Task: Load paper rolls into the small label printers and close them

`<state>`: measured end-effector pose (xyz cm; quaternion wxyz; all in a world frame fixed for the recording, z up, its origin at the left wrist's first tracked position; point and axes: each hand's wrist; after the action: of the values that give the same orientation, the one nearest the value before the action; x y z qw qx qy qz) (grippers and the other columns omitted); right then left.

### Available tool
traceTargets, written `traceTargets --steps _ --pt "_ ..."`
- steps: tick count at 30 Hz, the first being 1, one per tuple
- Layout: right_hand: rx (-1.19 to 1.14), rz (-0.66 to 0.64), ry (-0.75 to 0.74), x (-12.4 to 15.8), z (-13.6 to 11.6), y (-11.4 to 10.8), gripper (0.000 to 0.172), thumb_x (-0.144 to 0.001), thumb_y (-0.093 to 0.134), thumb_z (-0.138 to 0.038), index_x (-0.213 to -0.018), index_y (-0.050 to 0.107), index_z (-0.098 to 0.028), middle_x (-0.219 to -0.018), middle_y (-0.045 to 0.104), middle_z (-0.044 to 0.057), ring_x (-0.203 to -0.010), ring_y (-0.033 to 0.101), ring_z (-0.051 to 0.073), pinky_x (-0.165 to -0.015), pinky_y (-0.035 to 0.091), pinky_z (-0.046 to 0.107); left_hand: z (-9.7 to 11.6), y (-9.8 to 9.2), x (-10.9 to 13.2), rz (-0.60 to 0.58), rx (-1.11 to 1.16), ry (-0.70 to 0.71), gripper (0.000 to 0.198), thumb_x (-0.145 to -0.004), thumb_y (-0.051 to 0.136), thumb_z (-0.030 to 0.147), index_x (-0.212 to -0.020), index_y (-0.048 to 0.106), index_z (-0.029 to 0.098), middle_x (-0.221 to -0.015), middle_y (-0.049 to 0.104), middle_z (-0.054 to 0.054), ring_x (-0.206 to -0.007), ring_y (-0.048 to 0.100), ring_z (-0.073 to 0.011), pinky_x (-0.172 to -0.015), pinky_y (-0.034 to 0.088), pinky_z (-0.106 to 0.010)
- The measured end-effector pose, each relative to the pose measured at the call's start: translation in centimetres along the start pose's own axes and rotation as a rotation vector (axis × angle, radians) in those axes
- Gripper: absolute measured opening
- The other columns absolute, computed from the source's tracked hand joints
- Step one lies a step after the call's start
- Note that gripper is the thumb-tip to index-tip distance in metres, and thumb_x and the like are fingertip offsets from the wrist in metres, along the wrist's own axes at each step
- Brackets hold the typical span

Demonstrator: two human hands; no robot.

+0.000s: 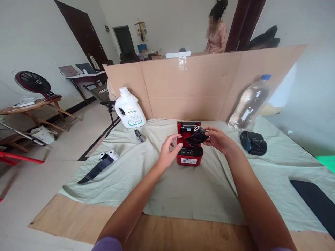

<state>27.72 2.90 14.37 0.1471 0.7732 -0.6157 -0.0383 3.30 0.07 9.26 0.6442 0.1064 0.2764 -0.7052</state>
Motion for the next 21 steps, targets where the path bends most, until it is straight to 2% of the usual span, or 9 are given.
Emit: traceTargets --steps 2,5,7,10,13,15,18,21 --pt "0.077 -0.088 0.027 -0.2 0.4 0.4 0.029 -0.067 0.077 -0.027 -0.088 0.058 -0.023 -0.071 0.064 -0.002 -0.062 0.063 0.015 -0.053 0.041 0.026 1.7 0.2 -1.1 -0.118 -0.054 -0.042 0.034 -0.091 0.062 0.035 -0.122 0.061 0.022 -0.122 0.065 -0.009 -0.105 0.06 -0.0196 -0.087 0.045 -0.03" --pt "0.17 -0.17 -0.03 -0.1 0.7 1.3 0.029 -0.07 0.075 -0.031 -0.091 0.056 -0.023 -0.071 0.063 -0.002 -0.061 0.063 0.016 -0.053 0.038 0.025 3.2 1.0 -2.1 -0.223 -0.15 -0.132 0.026 -0.085 0.067 0.039 -0.103 0.066 0.02 -0.097 0.068 -0.004 -0.091 0.062 -0.0191 -0.078 0.045 -0.028" --pt "0.255 -0.133 -0.114 -0.1 1.0 1.7 0.028 -0.071 0.072 -0.031 -0.091 0.056 -0.023 -0.075 0.064 -0.002 -0.062 0.061 0.014 -0.054 0.038 0.025 3.3 1.4 -2.3 -0.25 -0.168 -0.186 0.023 -0.086 0.064 0.041 -0.085 0.063 0.018 -0.076 0.062 0.0 -0.076 0.059 -0.0159 -0.067 0.042 -0.025" --pt "0.468 0.008 -0.232 -0.6 1.9 1.7 0.024 -0.071 0.067 -0.025 -0.091 0.055 -0.023 -0.09 0.065 -0.001 -0.065 0.058 0.013 -0.058 0.043 0.027 2.7 1.7 -2.0 -0.326 -0.041 -0.326 0.027 -0.086 0.063 0.042 -0.076 0.056 0.017 -0.07 0.06 0.002 -0.066 0.057 -0.0133 -0.06 0.039 -0.023" --pt "0.753 0.108 -0.297 -1.5 3.1 1.4 0.025 -0.072 0.062 -0.018 -0.097 0.059 -0.022 -0.101 0.068 0.002 -0.074 0.06 0.016 -0.069 0.049 0.031 2.7 1.2 -1.7 -0.446 0.031 -0.561 0.026 -0.083 0.065 0.042 -0.086 0.056 0.018 -0.065 0.061 0.002 -0.055 0.056 -0.0125 -0.055 0.04 -0.024" --pt "0.9 0.132 -0.318 -2.0 3.7 1.4 0.03 -0.075 0.06 -0.016 -0.104 0.062 -0.022 -0.107 0.07 0.004 -0.086 0.064 0.019 -0.08 0.05 0.034 3.2 0.5 -1.6 -0.473 0.001 -0.664 0.028 -0.083 0.066 0.038 -0.098 0.055 0.017 -0.064 0.062 0.003 -0.048 0.052 -0.0111 -0.054 0.039 -0.024" --pt "1.062 0.112 -0.324 -2.4 4.1 1.8 0.034 -0.082 0.057 -0.015 -0.114 0.065 -0.022 -0.114 0.072 0.006 -0.099 0.065 0.022 -0.087 0.049 0.035 4.1 -0.8 -1.6 -0.472 -0.036 -0.683 0.046 -0.083 0.065 0.032 -0.123 0.048 0.018 -0.073 0.068 0.002 -0.05 0.052 -0.0109 -0.056 0.041 -0.025" --pt "1.277 0.082 -0.307 -2.8 3.9 2.9 0.033 -0.085 0.055 -0.015 -0.116 0.067 -0.021 -0.114 0.072 0.008 -0.102 0.065 0.024 -0.086 0.048 0.034 4.1 -1.5 -1.6 -0.482 -0.065 -0.664 0.062 -0.083 0.066 0.032 -0.139 0.042 0.019 -0.078 0.072 -0.001 -0.061 0.057 -0.0144 -0.056 0.04 -0.025"
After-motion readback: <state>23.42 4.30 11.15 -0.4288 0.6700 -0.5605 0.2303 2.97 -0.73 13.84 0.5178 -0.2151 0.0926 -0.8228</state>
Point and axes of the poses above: each hand's wrist, its own x-axis away from the middle knuckle, its own y-axis out of the palm, z = x × y
